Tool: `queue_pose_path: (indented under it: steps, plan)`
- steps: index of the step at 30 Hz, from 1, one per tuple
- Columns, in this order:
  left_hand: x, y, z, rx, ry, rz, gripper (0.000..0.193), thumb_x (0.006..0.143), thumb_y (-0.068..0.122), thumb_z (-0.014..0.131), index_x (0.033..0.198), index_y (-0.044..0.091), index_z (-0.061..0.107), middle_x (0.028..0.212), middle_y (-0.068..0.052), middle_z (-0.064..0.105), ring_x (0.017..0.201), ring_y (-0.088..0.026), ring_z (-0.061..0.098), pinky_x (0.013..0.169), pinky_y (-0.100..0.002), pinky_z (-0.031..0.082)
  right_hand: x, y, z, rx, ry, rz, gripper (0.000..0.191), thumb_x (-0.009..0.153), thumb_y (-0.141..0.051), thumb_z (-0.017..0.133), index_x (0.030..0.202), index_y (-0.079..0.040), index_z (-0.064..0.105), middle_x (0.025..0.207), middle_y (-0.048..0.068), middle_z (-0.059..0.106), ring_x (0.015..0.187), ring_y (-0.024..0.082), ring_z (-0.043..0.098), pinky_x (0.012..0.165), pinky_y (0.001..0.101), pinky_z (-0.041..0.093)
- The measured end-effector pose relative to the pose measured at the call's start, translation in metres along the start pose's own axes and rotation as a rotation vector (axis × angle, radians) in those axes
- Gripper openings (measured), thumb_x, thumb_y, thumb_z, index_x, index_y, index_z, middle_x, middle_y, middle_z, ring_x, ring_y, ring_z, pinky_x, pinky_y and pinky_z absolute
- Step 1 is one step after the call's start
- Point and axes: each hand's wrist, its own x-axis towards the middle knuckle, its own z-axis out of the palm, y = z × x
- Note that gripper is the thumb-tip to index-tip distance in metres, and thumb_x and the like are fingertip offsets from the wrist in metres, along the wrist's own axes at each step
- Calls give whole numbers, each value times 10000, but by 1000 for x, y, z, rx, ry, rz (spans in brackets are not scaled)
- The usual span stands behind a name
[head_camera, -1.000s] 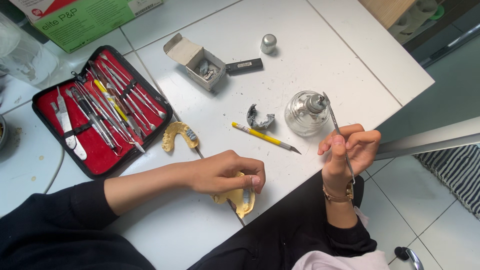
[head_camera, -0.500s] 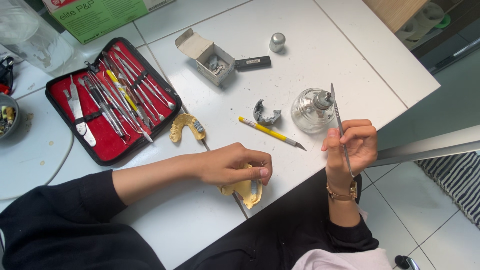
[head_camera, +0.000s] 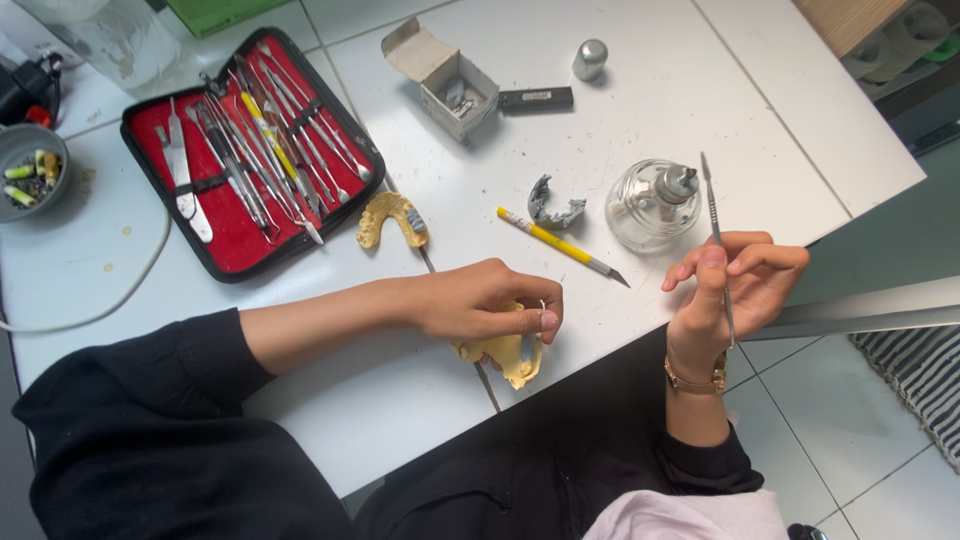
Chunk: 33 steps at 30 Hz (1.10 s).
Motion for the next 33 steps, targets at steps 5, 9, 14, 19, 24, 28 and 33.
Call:
queue_pose_path:
  steps: [5,9,14,19,24,28,33]
  plan:
    - [1,15,2,-27,-11,53,369,1070,383,441,1057,70,637,951,-25,743,878,-149,667,838,-325,541,5,-13,-3,-15,10,-22,253,1161,-70,573,1108,-95,327,865,102,527,648,141,535,509,276,510]
    - [0,17,-1,-18,-10,66,369,1070,376,439,1057,65,637,956,-32,743,895,-149,670,858,-327,541,8,-17,-1,-38,-1,-17,238,1188,-137,537,1156,-125,302,773,104,548,608,153,578,507,259,500]
    - [-4,8,-3,-21,-10,15,393,1066,400,442,1039,70,654,929,-39,747,852,-149,664,808,-330,541,5,-9,4,-84,-7,-20,245,1212,-251,505,1214,-128,294,746,143,652,546,164,609,485,219,468]
    - [-5,9,-4,-10,-17,-26,413,1055,430,436,1034,85,662,915,-31,745,817,-147,662,764,-329,538,6,-8,6,-85,-39,-18,291,1201,-276,553,1198,-85,333,911,216,699,581,192,632,519,243,504]
    - [-3,11,-1,-8,-3,27,411,1063,434,429,1050,81,640,939,-30,741,867,-144,673,819,-324,542,8,-13,5,-100,-54,-33,333,1149,-188,634,1144,-82,319,910,239,699,571,185,610,532,253,518]
    - [-3,11,0,24,-8,19,409,1065,434,432,1048,83,642,938,-34,734,877,-150,671,823,-332,542,7,-16,6,-79,-37,-7,308,1150,-142,618,1134,-86,315,899,245,701,580,184,618,533,250,522]
    - [-3,11,-2,18,-24,-23,419,1054,443,428,1043,89,652,930,-32,738,868,-147,676,807,-333,544,8,-17,6,-63,-38,4,315,1152,-108,614,1115,-96,301,872,253,688,587,194,622,549,264,536]
